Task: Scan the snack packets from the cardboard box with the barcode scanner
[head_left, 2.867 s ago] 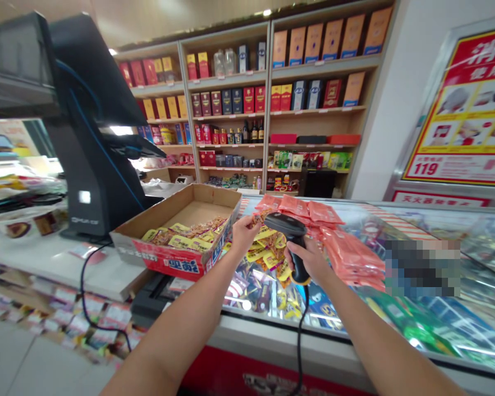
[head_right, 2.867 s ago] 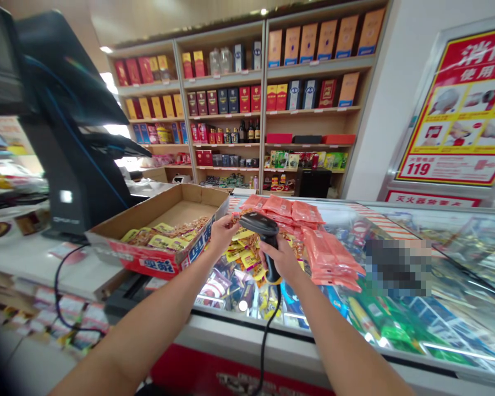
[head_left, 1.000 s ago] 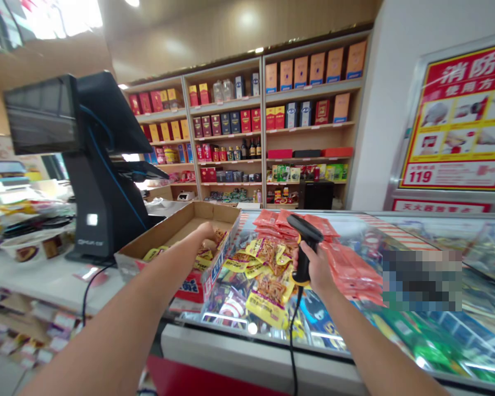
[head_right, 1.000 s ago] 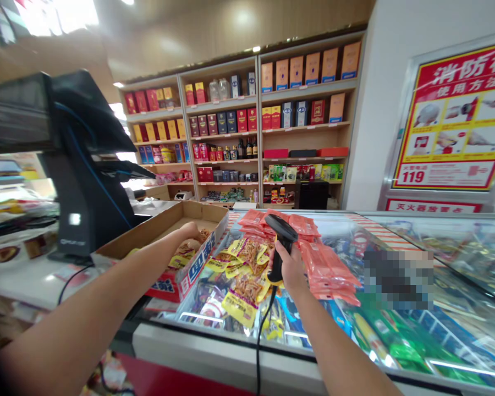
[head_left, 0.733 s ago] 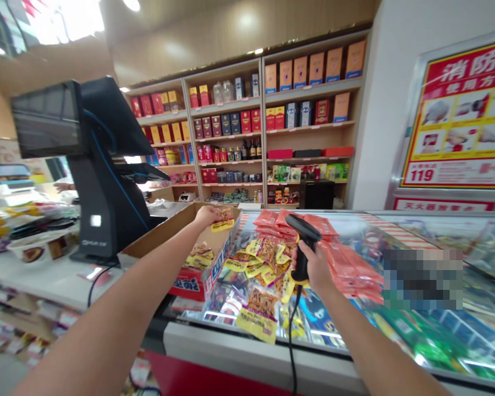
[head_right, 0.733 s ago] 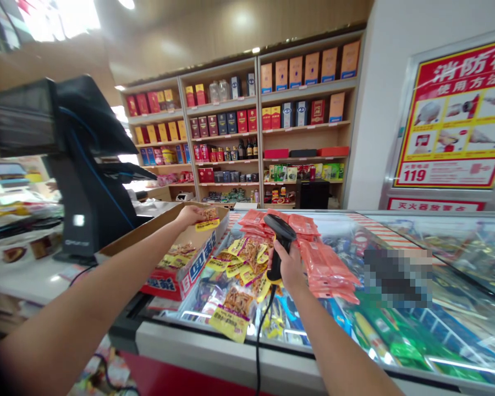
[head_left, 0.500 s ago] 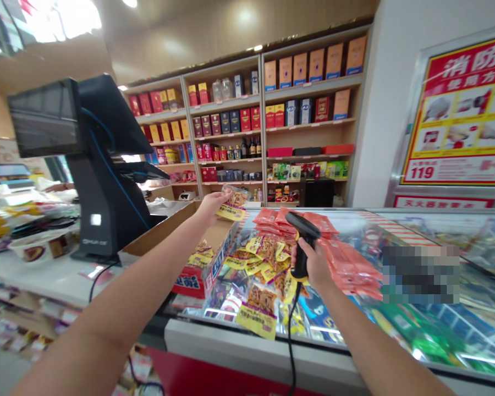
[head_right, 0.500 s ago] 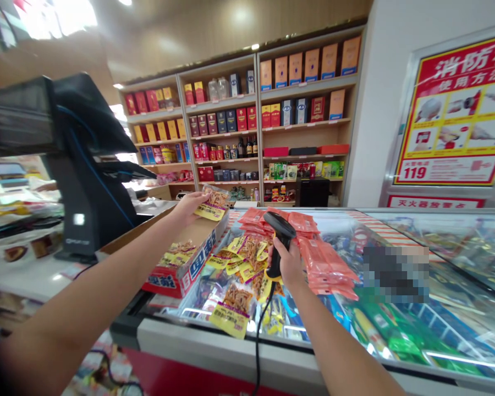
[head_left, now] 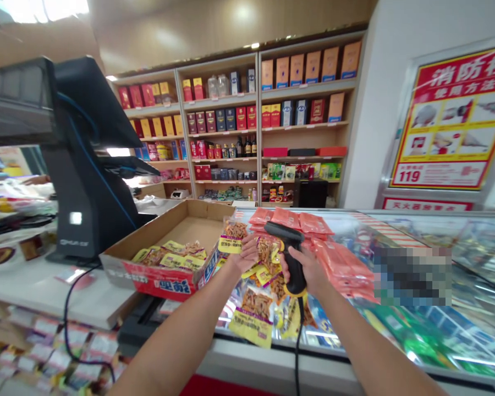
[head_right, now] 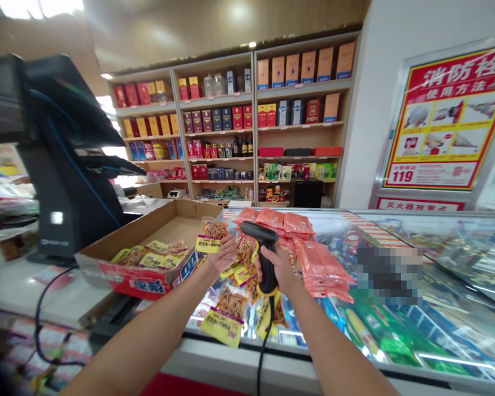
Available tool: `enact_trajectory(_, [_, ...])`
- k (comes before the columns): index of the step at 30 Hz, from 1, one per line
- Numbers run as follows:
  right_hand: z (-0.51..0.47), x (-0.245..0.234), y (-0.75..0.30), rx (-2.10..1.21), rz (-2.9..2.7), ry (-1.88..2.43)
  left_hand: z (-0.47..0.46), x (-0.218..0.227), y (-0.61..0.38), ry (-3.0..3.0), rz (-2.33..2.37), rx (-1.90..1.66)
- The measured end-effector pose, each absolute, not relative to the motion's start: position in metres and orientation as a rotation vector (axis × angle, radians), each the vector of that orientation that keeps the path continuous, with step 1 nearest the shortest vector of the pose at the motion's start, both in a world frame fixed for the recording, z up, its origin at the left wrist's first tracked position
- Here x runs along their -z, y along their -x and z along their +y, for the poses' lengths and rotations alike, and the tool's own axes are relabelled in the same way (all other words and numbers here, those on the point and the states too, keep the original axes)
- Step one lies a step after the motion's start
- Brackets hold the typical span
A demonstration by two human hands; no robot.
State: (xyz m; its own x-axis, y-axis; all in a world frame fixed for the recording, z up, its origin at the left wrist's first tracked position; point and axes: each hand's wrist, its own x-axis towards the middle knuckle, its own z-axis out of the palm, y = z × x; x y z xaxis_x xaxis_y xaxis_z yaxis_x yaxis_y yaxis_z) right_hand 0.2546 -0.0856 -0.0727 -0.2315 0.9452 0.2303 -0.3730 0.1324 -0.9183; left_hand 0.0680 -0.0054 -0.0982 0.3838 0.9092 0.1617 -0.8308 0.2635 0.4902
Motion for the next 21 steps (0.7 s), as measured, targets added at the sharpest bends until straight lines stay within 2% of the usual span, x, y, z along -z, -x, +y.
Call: enact_trajectory(21, [-0.098,0.073,-0.247,-1.467,-1.353,0.623,-0.002,0.109,-0.066,-0.671,0.317,-1.077])
